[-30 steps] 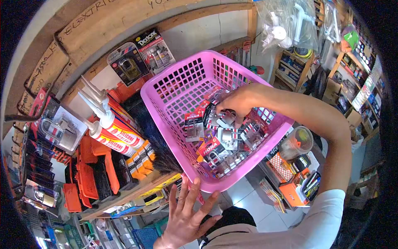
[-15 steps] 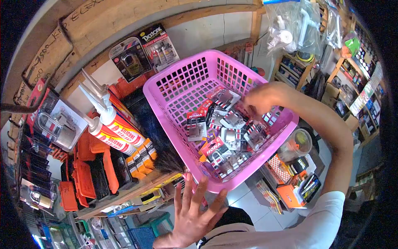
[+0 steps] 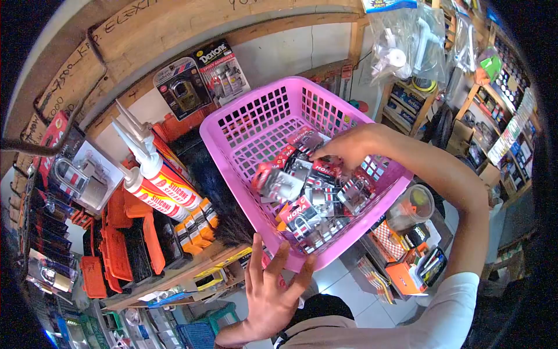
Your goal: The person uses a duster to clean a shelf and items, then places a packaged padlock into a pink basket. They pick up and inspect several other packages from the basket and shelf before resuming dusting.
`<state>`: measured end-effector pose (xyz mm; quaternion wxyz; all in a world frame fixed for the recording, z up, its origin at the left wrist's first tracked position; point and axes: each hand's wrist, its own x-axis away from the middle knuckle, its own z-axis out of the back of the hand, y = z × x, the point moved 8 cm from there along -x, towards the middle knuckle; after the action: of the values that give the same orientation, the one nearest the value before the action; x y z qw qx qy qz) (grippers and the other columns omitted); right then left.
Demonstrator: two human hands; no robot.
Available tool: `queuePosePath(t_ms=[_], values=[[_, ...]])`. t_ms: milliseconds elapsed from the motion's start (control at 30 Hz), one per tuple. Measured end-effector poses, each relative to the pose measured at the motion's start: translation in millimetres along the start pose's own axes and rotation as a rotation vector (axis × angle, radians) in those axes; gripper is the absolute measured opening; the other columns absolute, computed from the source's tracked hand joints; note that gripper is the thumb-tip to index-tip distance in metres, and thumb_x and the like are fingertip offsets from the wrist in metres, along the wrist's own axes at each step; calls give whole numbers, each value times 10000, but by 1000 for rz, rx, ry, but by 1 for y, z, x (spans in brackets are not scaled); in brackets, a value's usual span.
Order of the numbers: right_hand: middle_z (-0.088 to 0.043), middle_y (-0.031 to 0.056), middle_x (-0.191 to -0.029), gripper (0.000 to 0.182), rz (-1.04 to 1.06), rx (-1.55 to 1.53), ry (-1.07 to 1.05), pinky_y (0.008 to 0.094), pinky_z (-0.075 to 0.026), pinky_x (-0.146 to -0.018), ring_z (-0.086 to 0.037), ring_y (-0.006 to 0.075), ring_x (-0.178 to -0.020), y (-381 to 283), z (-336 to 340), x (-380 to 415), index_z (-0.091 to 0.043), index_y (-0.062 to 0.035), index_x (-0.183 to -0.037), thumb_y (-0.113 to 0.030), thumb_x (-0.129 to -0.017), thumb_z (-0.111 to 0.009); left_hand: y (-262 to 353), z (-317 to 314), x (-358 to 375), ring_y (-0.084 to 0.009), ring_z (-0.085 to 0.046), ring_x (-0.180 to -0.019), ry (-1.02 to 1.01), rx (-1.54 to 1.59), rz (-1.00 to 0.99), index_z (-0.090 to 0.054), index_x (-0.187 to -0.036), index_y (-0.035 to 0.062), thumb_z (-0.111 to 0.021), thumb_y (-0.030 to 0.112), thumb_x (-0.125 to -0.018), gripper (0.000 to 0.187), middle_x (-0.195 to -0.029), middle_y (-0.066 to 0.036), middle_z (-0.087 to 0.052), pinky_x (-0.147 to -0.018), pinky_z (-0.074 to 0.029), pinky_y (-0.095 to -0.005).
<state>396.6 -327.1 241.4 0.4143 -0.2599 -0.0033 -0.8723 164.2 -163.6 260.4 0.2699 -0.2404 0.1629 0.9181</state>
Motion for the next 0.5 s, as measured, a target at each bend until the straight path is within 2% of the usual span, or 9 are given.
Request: queuePosePath(t_ms=[33, 100, 133, 233, 267, 300, 367, 400, 500], values=[[-673, 166, -1050, 862, -2, -2, 3, 413, -495, -829, -644, 290, -984, -1, 4, -1, -375, -93, -1447, -214, -713, -811, 0, 0, 0, -502, -366, -1303, -2, 8, 1, -571, -1289, 367, -661, 62, -684, 683, -1407, -120, -408, -857, -471, -564], [-675, 157, -1059, 735, -131, 41, -122, 405, -496, -829, -645, 298, -981, 3, 8, -5, -461, -92, -1386, -171, -730, -781, -2, 1, 0, -501, -361, -1306, -5, 12, 3, -571, -1290, 368, -660, 59, -678, 692, -1410, -116, -405, -841, -478, -561], [-677, 141, -1066, 599, -173, 64, -81, 406, -494, -829, -642, 296, -989, 12, 11, -9, -558, -79, -1279, -178, -729, -773, -2, 0, 1, -499, -353, -1311, -16, 17, 4, -570, -1293, 367, -662, 57, -674, 698, -1414, -112, -400, -843, -478, -560], [-681, 138, -1049, 549, -257, 147, -3, 396, -498, -818, -645, 291, -980, 36, 14, -17, -596, -68, -1220, -202, -718, -774, -3, 0, 2, -498, -341, -1318, -27, 31, 10, -568, -1297, 364, -668, 53, -663, 714, -1416, -108, -394, -848, -477, -558], [-697, 119, -940, 480, -223, 207, -1, 381, -515, -759, -664, 258, -895, 44, 10, -24, -635, -67, -1147, -284, -744, -776, -3, 0, 1, -498, -336, -1320, -26, 41, 8, -567, -1298, 363, -671, 51, -655, 723, -1415, -108, -392, -853, -476, -558], [-697, 119, -940, 480, -223, 211, -1, 381, -515, -759, -664, 258, -895, 43, 11, -27, -635, -67, -1147, -284, -744, -776, -3, 0, 1, -498, -336, -1320, -22, 41, 9, -567, -1298, 363, -671, 51, -655, 723, -1415, -108, -392, -853, -476, -558], [-692, 99, -825, 428, -303, -55, -234, 365, -520, -688, -670, 224, -794, 46, -12, -30, -676, -59, -1067, -363, -780, -766, -4, 0, 0, -500, -343, -1311, -14, 63, 7, -568, -1297, 362, -682, 55, -642, 732, -1403, -108, -399, -872, -472, -554], [-677, 78, -763, 419, -339, -269, -283, 352, -509, -627, -656, 184, -702, 46, -27, -30, -691, -37, -961, -421, -804, -750, -4, 0, 0, -500, -343, -1311, -13, 62, 4, -568, -1297, 362, -682, 55, -642, 732, -1403, -108, -399, -872, -472, -554], [-676, 75, -756, 372, -214, -263, -183, 346, -498, -607, -652, 170, -675, 41, -29, -38, -666, -19, -891, -378, -830, -739, -4, 0, 1, -500, -346, -1306, -8, 56, -4, -572, -1292, 359, -688, 64, -643, 722, -1391, -109, -409, -891, -468, -550]])
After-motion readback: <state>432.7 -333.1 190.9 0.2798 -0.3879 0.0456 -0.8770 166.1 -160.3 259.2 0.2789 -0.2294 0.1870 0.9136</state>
